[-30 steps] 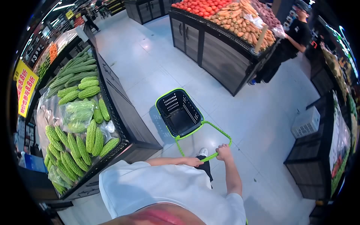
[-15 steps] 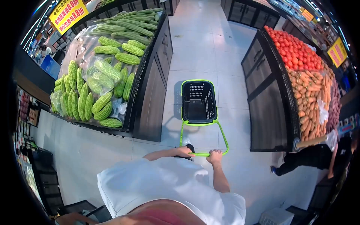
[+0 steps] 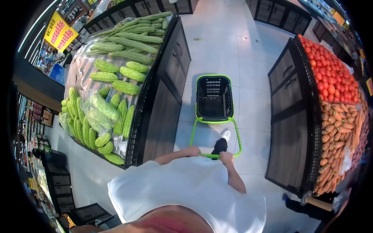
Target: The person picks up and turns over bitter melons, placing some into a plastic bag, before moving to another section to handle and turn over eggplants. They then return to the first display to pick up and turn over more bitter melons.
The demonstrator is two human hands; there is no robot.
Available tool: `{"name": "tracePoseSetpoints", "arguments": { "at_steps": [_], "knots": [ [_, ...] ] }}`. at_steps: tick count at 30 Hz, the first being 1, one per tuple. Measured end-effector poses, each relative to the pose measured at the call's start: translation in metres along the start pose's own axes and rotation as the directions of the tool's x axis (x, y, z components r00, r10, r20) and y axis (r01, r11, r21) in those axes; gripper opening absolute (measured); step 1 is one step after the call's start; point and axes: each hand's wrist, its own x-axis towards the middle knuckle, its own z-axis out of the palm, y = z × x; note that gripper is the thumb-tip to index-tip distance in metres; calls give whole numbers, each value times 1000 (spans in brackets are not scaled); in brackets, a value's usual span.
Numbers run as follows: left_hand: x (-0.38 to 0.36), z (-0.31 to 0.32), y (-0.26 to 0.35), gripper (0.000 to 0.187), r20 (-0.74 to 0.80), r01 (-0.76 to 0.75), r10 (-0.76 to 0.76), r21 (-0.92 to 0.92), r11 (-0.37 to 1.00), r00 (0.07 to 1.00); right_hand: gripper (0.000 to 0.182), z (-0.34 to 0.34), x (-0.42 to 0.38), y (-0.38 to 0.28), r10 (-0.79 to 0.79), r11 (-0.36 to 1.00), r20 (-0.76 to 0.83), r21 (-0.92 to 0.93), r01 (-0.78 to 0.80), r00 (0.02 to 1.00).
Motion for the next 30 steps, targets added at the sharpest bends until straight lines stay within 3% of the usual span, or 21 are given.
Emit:
{"name": "tracePoseSetpoints", "arguments": {
  "at_steps": [3, 4, 6, 9, 11, 12, 17, 19, 20, 21, 24, 25, 27, 29, 30],
  "knots": [
    [65, -38, -29, 81, -74, 20, -25, -72, 997, 997, 29, -60, 65, 24, -33, 999, -19, -23, 33, 999],
    [74, -73, -18, 79, -71, 115, -125, -128, 985, 990, 26, -86, 91, 36, -86, 996, -38, -15, 85, 996],
    [94, -144, -5, 81, -89, 148, -162, -143, 979, 983, 26, -135, 141, 52, -111, 994, -24, -27, 111, 994],
    [115, -220, 5, 86, -47, 192, -207, -217, 957, 977, 30, -194, 207, 66, -143, 988, 96, -51, 148, 985],
    [154, -249, -9, 89, -243, 223, -223, -27, 974, 944, 32, -222, 267, 85, -133, 984, 192, -93, 153, 972],
    [163, -266, -7, 90, -256, 257, -264, -60, 965, 930, 35, -242, 286, 92, -152, 979, 215, -104, 177, 965],
    [210, -335, -9, 91, -195, 278, -301, -138, 951, 933, 34, -303, 362, 117, -139, 962, 368, -170, 214, 919],
    [238, -356, -23, 83, -162, 274, -277, -40, 961, 947, 35, -314, 389, 130, -142, 970, 323, -144, 197, 936],
    [251, -369, -35, 65, -195, 219, -235, -98, 971, 952, 37, -321, 406, 135, -133, 973, 321, -135, 184, 938],
    [262, -382, -40, 65, -203, 214, -233, -112, 970, 951, 37, -327, 420, 142, -131, 970, 326, -151, 188, 936],
    [313, -454, -77, 42, -247, 140, -164, -113, 984, 955, 33, -371, 495, 159, -189, 971, 193, -108, 212, 963],
    [317, -491, -78, 55, -243, 103, -132, -127, 987, 961, 33, -401, 526, 157, -168, 976, 154, -114, 186, 974],
    [323, -556, -71, 97, -158, 141, -171, -186, 972, 972, 29, -451, 572, 157, -190, 927, 271, -267, 264, 944],
    [355, -591, -84, 99, -197, 161, -192, -161, 974, 961, 29, -488, 615, 161, -164, 943, 271, -240, 232, 948],
    [361, -615, -89, 99, -204, 167, -198, -157, 973, 959, 31, -502, 631, 162, -183, 928, 135, -304, 217, 974]
  ]
}}
